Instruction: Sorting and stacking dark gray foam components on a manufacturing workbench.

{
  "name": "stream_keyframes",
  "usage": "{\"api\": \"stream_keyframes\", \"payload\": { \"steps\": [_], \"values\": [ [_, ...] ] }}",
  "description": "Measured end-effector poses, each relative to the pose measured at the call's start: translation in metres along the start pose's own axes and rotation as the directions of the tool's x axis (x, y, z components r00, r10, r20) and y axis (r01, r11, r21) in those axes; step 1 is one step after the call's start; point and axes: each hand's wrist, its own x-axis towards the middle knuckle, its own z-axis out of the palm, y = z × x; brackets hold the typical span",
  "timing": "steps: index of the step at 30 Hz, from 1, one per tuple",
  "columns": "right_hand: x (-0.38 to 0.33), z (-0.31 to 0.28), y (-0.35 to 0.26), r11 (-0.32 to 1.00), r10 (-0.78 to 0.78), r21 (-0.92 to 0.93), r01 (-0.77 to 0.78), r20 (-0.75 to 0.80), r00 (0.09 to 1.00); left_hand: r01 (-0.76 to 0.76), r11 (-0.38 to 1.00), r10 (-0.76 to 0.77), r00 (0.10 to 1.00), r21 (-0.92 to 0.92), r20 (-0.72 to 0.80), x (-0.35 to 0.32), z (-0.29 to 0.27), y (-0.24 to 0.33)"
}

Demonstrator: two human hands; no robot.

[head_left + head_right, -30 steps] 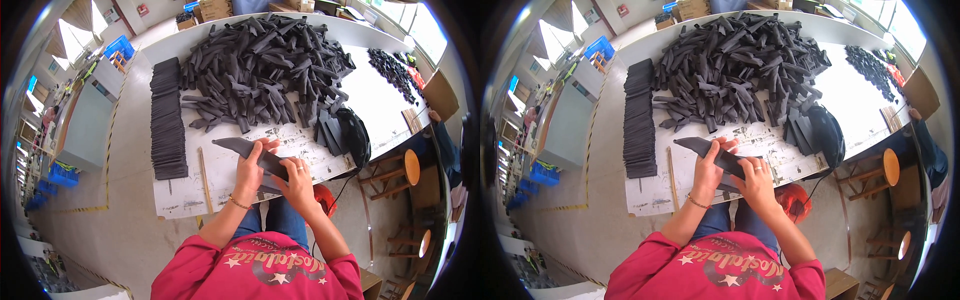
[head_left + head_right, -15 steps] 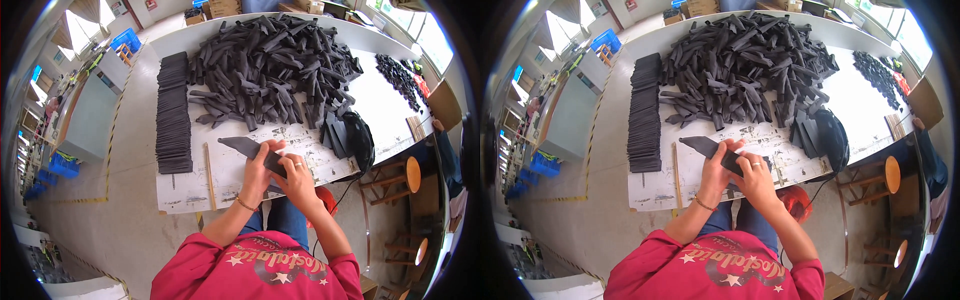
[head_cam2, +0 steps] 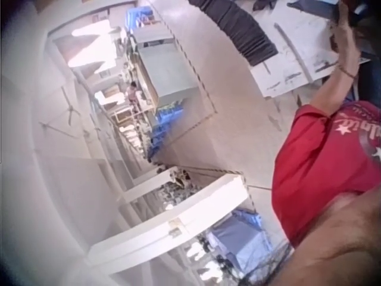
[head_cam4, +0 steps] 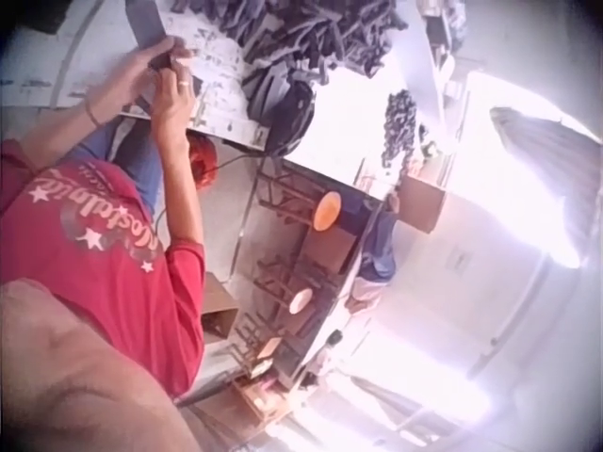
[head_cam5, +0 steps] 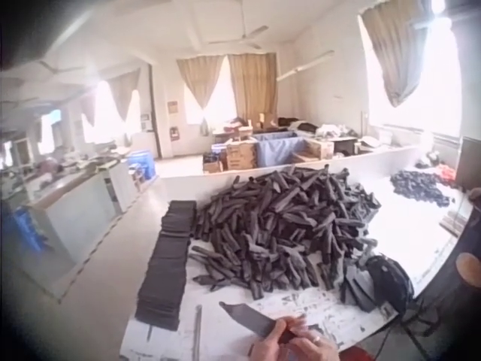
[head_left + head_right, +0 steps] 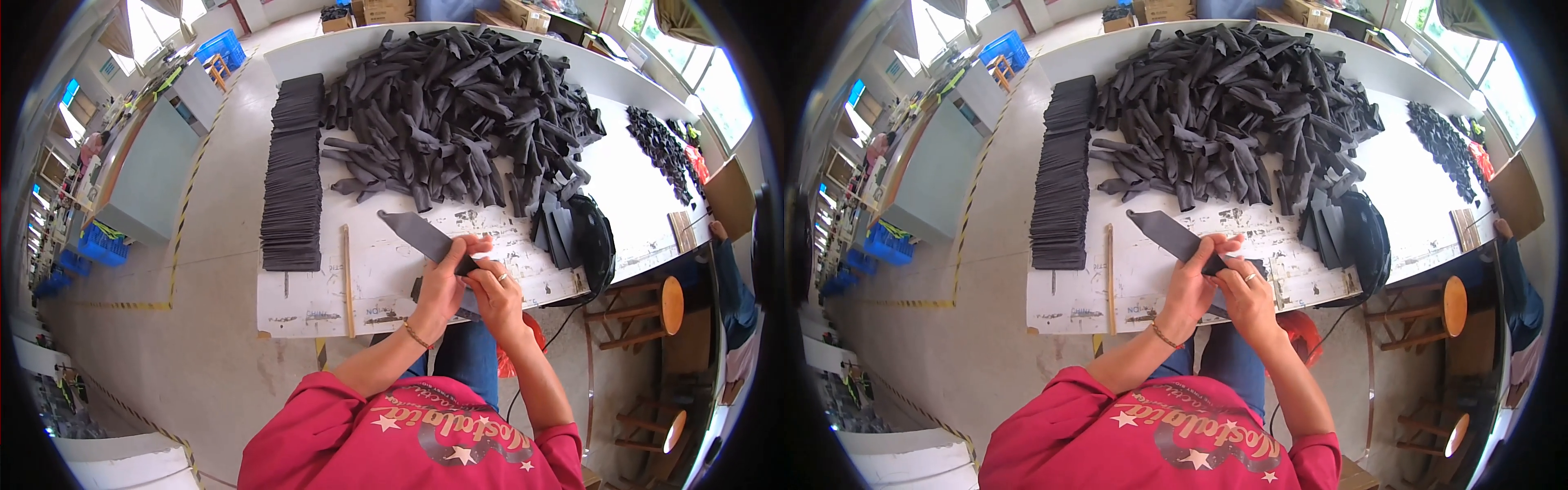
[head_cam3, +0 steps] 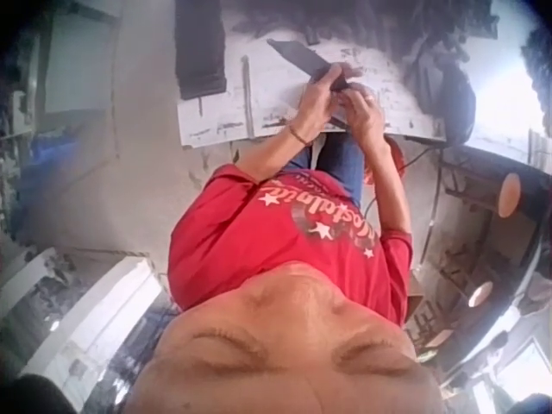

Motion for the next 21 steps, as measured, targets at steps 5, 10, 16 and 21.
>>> {"api": "stream_keyframes", "payload": {
  "steps": [5,10,16,21],
  "values": [
    [0.001,0.004,-0.002,0.995,0.073,0.059,-0.077,0.079,0.994,0.030,0.999,-0.029,0.999,-0.034,0.044,0.000,-0.008,-0.007],
    [-0.003,-0.005,-0.003,0.980,0.187,0.026,-0.196,0.206,0.961,0.106,0.994,-0.106,0.994,0.009,-0.039,-0.003,-0.007,0.001],
    [0.003,-0.019,0.005,0.997,0.042,0.057,-0.049,0.128,0.991,-0.096,0.995,0.093,0.990,-0.028,-0.103,0.007,0.007,0.024],
    [0.008,-0.018,0.004,0.999,-0.003,0.045,-0.001,0.098,0.995,-0.124,0.990,0.120,0.991,-0.066,-0.062,0.003,0.016,0.017]
  ]
}}
